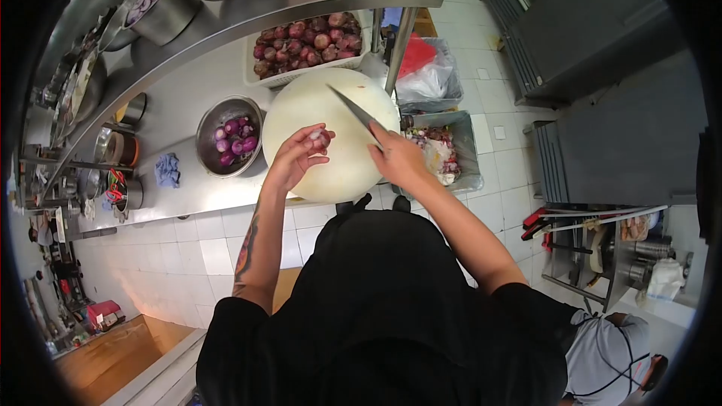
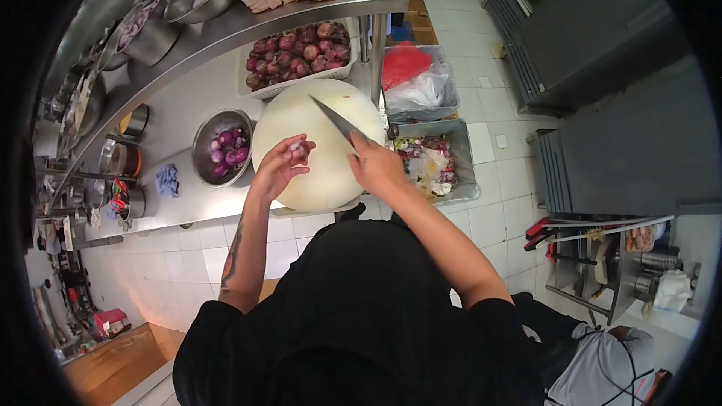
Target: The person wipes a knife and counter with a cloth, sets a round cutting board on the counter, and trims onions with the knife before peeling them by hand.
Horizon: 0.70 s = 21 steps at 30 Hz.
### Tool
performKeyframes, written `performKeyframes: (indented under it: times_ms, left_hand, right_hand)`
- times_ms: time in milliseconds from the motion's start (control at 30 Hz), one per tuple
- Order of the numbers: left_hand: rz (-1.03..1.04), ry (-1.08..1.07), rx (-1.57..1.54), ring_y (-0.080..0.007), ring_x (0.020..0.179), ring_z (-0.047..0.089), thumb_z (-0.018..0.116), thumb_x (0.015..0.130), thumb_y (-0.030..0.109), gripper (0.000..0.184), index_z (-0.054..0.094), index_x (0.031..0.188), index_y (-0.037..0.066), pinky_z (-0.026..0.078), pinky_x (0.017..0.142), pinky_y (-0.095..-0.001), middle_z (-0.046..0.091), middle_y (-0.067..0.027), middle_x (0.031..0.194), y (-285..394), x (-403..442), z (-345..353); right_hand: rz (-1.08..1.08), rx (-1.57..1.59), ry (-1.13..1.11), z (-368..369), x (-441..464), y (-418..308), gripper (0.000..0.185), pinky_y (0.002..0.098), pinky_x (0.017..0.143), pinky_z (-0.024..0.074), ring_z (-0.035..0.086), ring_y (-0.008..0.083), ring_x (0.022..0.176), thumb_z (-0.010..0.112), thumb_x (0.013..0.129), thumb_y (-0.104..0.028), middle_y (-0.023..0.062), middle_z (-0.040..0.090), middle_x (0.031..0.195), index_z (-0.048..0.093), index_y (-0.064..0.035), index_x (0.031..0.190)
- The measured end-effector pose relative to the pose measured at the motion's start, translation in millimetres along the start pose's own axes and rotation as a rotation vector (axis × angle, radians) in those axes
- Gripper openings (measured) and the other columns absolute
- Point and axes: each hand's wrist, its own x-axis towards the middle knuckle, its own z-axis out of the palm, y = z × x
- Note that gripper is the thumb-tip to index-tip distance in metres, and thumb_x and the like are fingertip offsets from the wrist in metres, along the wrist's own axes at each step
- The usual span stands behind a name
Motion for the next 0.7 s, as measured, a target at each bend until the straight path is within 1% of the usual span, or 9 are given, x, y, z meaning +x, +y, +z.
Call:
performKeyframes:
  times_ms: [33, 133, 200, 233, 300, 367, 467, 533, 700]
  left_hand:
    - [0.062, 0.011, -0.087, -0.0213, 0.113, 0.065, 0.065, 0.097, 0.019, 0.055, 0.050, 0.147, 0.002, 0.057, 0.095, -0.0376, 0.063, -0.0172, 0.136, -3, -3, 2]
    - [0.148, 0.057, -0.174, -0.0204, 0.110, 0.063, 0.065, 0.096, 0.021, 0.064, 0.043, 0.153, 0.003, 0.056, 0.093, -0.0365, 0.063, -0.0146, 0.132, -2, -2, 20]
    - [0.184, 0.026, -0.200, -0.0208, 0.109, 0.063, 0.064, 0.095, 0.020, 0.065, 0.042, 0.154, 0.003, 0.056, 0.092, -0.0367, 0.064, -0.0110, 0.120, -2, 6, 28]
    - [0.180, 0.000, -0.189, -0.0203, 0.111, 0.061, 0.064, 0.095, 0.020, 0.066, 0.041, 0.155, 0.002, 0.053, 0.097, -0.0379, 0.059, -0.0125, 0.132, -1, 10, 31]
    - [0.189, -0.001, -0.162, -0.0207, 0.113, 0.061, 0.065, 0.095, 0.017, 0.065, 0.042, 0.155, 0.003, 0.054, 0.098, -0.0376, 0.060, -0.0122, 0.131, 1, 22, 45]
    - [0.196, -0.012, -0.136, -0.0212, 0.114, 0.062, 0.066, 0.095, 0.014, 0.065, 0.043, 0.154, 0.004, 0.054, 0.098, -0.0373, 0.061, -0.0120, 0.130, -1, 35, 68]
    - [0.299, -0.006, 0.207, -0.0205, 0.122, 0.060, 0.070, 0.093, 0.000, 0.062, 0.049, 0.150, 0.007, 0.054, 0.101, -0.0346, 0.061, -0.0110, 0.131, -13, 61, 109]
    - [0.403, -0.002, 0.395, -0.0183, 0.122, 0.060, 0.071, 0.092, -0.001, 0.059, 0.051, 0.147, 0.005, 0.053, 0.099, -0.0335, 0.062, -0.0112, 0.134, -22, 79, 132]
    - [0.281, -0.067, 0.248, -0.0177, 0.121, 0.060, 0.072, 0.092, -0.001, 0.059, 0.049, 0.146, 0.005, 0.053, 0.100, -0.0332, 0.060, -0.0098, 0.134, -38, 104, 155]
  right_hand:
    - [-0.002, -0.134, 0.008, 18, 8, 1, 0.051, 0.0481, 0.074, 0.0573, 0.070, 0.0410, 0.084, 0.063, 0.096, -0.027, 0.0208, 0.068, 0.093, 0.053, -0.0059, 0.142]
    - [0.048, -0.186, -0.079, 48, 24, 2, 0.056, 0.0489, 0.073, 0.0571, 0.069, 0.0388, 0.083, 0.066, 0.094, -0.024, 0.0199, 0.067, 0.105, 0.052, -0.0091, 0.146]
    - [0.017, -0.175, -0.037, 52, 22, 8, 0.057, 0.0477, 0.072, 0.0570, 0.068, 0.0403, 0.083, 0.069, 0.092, -0.023, 0.0193, 0.064, 0.097, 0.053, -0.0088, 0.145]
    - [-0.045, -0.153, 0.030, 46, 19, 13, 0.056, 0.0438, 0.072, 0.0574, 0.069, 0.0355, 0.084, 0.070, 0.092, -0.022, 0.0175, 0.066, 0.098, 0.053, -0.0073, 0.144]
    - [-0.108, -0.138, 0.096, 30, 16, 16, 0.056, 0.0398, 0.072, 0.0578, 0.070, 0.0308, 0.085, 0.072, 0.093, -0.021, 0.0157, 0.067, 0.100, 0.054, -0.0057, 0.144]
    - [0.126, 0.648, 0.190, 8, 14, 16, 0.043, 0.0326, 0.075, 0.0578, 0.070, 0.0201, 0.089, 0.073, 0.095, -0.020, 0.0144, 0.067, 0.106, 0.062, -0.0008, 0.131]
    - [0.279, 1.069, 0.195, -39, 4, -4, 0.037, 0.0280, 0.079, 0.0567, 0.067, 0.0133, 0.091, 0.075, 0.096, -0.021, 0.0120, 0.069, 0.109, 0.067, 0.0025, 0.122]
    - [0.232, 0.985, 0.267, -48, 0, 11, 0.036, 0.0287, 0.081, 0.0575, 0.069, 0.0150, 0.092, 0.073, 0.097, -0.018, 0.0127, 0.072, 0.110, 0.067, 0.0061, 0.123]
    - [0.343, 1.187, 0.397, -73, -25, 38, 0.031, 0.0277, 0.085, 0.0595, 0.073, 0.0168, 0.093, 0.066, 0.098, -0.001, 0.0160, 0.074, 0.111, 0.067, 0.0078, 0.127]
